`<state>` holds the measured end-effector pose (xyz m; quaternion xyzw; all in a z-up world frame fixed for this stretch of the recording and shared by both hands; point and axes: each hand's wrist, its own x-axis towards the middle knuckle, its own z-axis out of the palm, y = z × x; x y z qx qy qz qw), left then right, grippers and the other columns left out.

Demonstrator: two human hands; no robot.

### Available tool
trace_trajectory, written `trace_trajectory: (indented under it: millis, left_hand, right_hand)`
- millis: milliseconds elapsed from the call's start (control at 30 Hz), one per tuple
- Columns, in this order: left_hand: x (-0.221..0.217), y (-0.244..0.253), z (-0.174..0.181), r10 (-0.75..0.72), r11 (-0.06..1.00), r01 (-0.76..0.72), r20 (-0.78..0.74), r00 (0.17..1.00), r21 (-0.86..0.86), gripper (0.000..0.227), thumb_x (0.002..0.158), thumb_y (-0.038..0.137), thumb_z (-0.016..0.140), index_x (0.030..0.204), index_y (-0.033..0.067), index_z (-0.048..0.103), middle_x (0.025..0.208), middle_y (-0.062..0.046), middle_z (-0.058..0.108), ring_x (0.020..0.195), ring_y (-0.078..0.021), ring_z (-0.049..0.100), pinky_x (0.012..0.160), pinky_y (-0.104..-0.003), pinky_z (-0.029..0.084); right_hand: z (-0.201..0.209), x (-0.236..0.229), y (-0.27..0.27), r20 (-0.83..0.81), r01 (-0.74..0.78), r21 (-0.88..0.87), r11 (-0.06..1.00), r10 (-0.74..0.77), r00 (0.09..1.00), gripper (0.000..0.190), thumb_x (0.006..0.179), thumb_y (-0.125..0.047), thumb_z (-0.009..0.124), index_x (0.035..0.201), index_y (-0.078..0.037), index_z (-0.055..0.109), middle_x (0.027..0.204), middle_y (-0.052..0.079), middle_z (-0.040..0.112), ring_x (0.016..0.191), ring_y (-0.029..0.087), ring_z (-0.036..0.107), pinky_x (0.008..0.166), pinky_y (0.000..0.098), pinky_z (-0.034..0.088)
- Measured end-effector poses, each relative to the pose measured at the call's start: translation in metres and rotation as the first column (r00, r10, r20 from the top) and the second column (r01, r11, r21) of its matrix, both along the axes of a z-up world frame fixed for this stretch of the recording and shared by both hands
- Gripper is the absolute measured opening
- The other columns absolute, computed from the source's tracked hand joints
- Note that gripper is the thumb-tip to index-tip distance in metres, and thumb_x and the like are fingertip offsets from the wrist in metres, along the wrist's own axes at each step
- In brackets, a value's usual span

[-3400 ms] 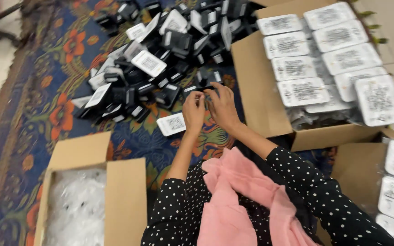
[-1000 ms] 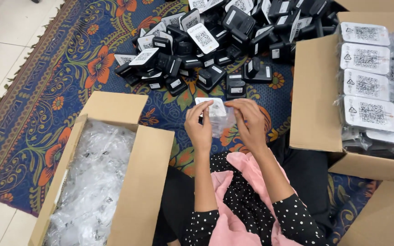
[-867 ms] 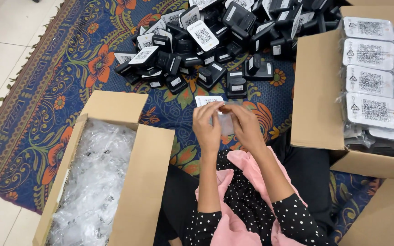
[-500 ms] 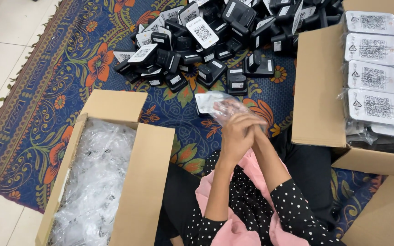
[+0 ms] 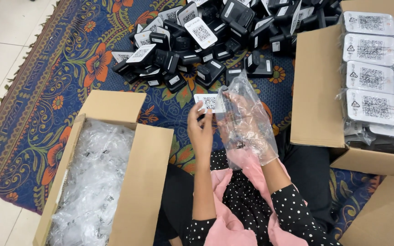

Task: The person packs electronic devices with QR codes into plastic bags and then places them into cardboard boxes.

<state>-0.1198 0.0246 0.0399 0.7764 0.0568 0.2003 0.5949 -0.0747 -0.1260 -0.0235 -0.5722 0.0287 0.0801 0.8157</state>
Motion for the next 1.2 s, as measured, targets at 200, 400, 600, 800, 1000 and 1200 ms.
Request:
trace_trajectory:
  millis: [200,400,600,800,1000,1200]
  left_hand:
    - [0.014,0.016,-0.059,-0.145,0.773,-0.111,-0.344,0.928,-0.625,0.04,0.102,0.036,0.055,0.132,0.0106,0.059,0.114,-0.003,0.066,0.095,-0.0087,0.068,0.074,-0.024,0.056]
    - [0.02,0.011,-0.094,-0.078,0.795,-0.017,-0.131,0.988,-0.606,0.02,0.103,0.014,0.071,0.111,-0.0044,0.071,0.087,-0.001,0.065,0.073,-0.0077,0.054,0.062,-0.022,0.042]
    - [0.015,0.021,-0.066,0.063,0.773,-0.132,-0.132,0.989,-0.621,0.014,0.097,0.014,0.069,0.099,0.0011,0.066,0.09,-0.001,0.075,0.077,-0.0058,0.065,0.065,-0.022,0.051]
    - [0.012,0.029,-0.02,0.268,0.962,-0.265,0.042,0.963,-0.064,0.034,0.095,0.024,0.073,0.115,-0.0009,0.061,0.113,-0.011,0.067,0.099,-0.0203,0.067,0.081,-0.034,0.058]
    - [0.031,0.031,0.037,0.022,0.895,-0.101,0.183,0.983,0.434,0.045,0.103,0.037,0.064,0.126,-0.0009,0.058,0.113,-0.016,0.07,0.104,-0.0336,0.067,0.087,-0.047,0.054]
    - [0.062,0.024,0.032,-0.095,0.805,0.132,-0.094,0.991,0.578,0.039,0.104,0.043,0.059,0.096,0.0053,0.064,0.08,-0.014,0.071,0.078,-0.0357,0.07,0.066,-0.048,0.05]
  right_hand:
    - [0.026,-0.016,0.014,0.243,-0.18,0.091,0.98,0.153,0.958,0.048,0.092,-0.006,0.072,0.138,-0.005,0.056,0.143,0.009,0.057,0.134,0.019,0.055,0.095,0.0391,0.057]
    - [0.056,-0.026,0.011,0.544,0.092,-0.577,0.811,0.299,0.784,0.064,0.085,-0.004,0.076,0.145,-0.012,0.056,0.148,0.009,0.056,0.135,0.022,0.056,0.113,0.0342,0.048]
    - [0.04,-0.012,-0.005,0.595,0.147,-0.51,0.848,0.224,0.772,0.109,0.077,-0.005,0.083,0.166,-0.015,0.02,0.169,0.013,0.033,0.151,0.029,0.042,0.12,0.0378,0.041]
    - [0.056,-0.02,-0.01,0.454,-0.107,-0.426,0.898,0.315,0.833,0.124,0.071,-0.025,0.093,0.166,-0.02,0.014,0.169,0.012,0.033,0.145,0.027,0.05,0.114,0.043,0.05]
    - [0.064,-0.025,-0.004,0.39,-0.239,-0.424,0.874,0.414,0.823,0.131,0.066,-0.03,0.095,0.168,-0.02,0.013,0.168,0.014,0.037,0.144,0.031,0.053,0.113,0.0452,0.05]
    - [0.055,-0.021,-0.007,0.372,-0.286,-0.422,0.861,0.451,0.811,0.139,0.066,-0.036,0.097,0.167,-0.017,0.003,0.168,0.014,0.036,0.149,0.029,0.048,0.114,0.044,0.048]
